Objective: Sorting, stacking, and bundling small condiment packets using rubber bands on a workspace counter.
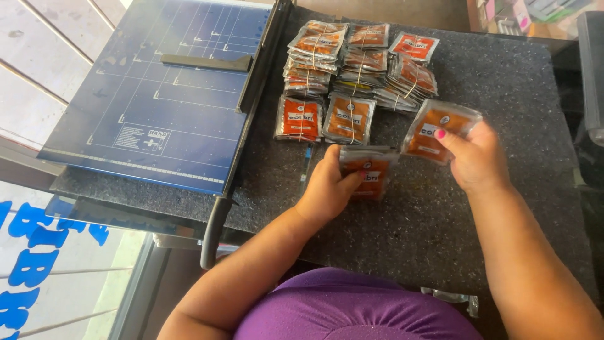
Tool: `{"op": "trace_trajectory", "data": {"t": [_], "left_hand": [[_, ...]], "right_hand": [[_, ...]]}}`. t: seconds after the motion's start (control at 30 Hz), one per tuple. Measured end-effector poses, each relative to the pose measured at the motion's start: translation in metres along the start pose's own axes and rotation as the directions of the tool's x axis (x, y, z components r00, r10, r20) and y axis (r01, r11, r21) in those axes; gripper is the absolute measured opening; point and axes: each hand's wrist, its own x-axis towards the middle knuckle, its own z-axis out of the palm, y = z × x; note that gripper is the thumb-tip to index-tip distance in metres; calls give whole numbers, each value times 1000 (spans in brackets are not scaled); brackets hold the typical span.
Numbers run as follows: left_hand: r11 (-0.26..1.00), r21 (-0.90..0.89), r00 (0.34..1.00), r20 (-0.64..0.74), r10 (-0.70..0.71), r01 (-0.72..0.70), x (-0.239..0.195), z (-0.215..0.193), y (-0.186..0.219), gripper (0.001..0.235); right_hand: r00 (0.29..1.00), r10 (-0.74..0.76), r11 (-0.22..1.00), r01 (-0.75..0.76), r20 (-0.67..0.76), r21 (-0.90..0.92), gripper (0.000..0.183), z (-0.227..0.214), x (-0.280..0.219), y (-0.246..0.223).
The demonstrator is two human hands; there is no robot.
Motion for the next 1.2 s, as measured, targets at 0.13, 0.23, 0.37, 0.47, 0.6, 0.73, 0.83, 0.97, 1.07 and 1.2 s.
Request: {"op": "trace_trajectory", "data": {"t": [0.13,0.23,0.37,0.47,0.6,0.73,0.83,0.97,1.07,1.2], "left_hand": [[888,-307,934,10,-357,342,-4,-14,40,39],[570,-736,891,98,-443,364,4,-8,36,42],[433,-805,839,141,-525,406,12,-10,33,32],[359,-912,913,41,-406,201,19,-21,38,38],[384,-922,858,-162,-487,44,38,-43,35,36],[403,-914,796,-209,-569,48,56,-44,10,36],[430,-900,810,-204,-550,65,52,-35,9,36],[450,-890,826,-200,-527,71,47,-36,14,40],[453,-886,833,-173,-525,101,44,-36,14,39],[482,-868,845,-170,-508,116,40,-38,19,39]], "right_hand": [[980,200,865,-180,-6,-469,71,13,-28,-93],[993,117,806,-94,2,-585,86,11,-24,-80],[958,-274,533,227,87,-815,93,-2,-7,-15],[703,-671,335,573,237,-748,50,16,-17,-32],[754,-575,487,627,317,-609,7,69,-31,-58],[827,-432,566,559,360,-606,5,107,-29,-65],[880,-359,575,471,311,-669,12,128,-26,-65],[937,-236,663,348,257,-662,6,137,-12,-51],[933,-225,709,354,279,-610,8,140,-9,-50],[942,-212,676,335,262,-657,9,150,-1,-37]]}}
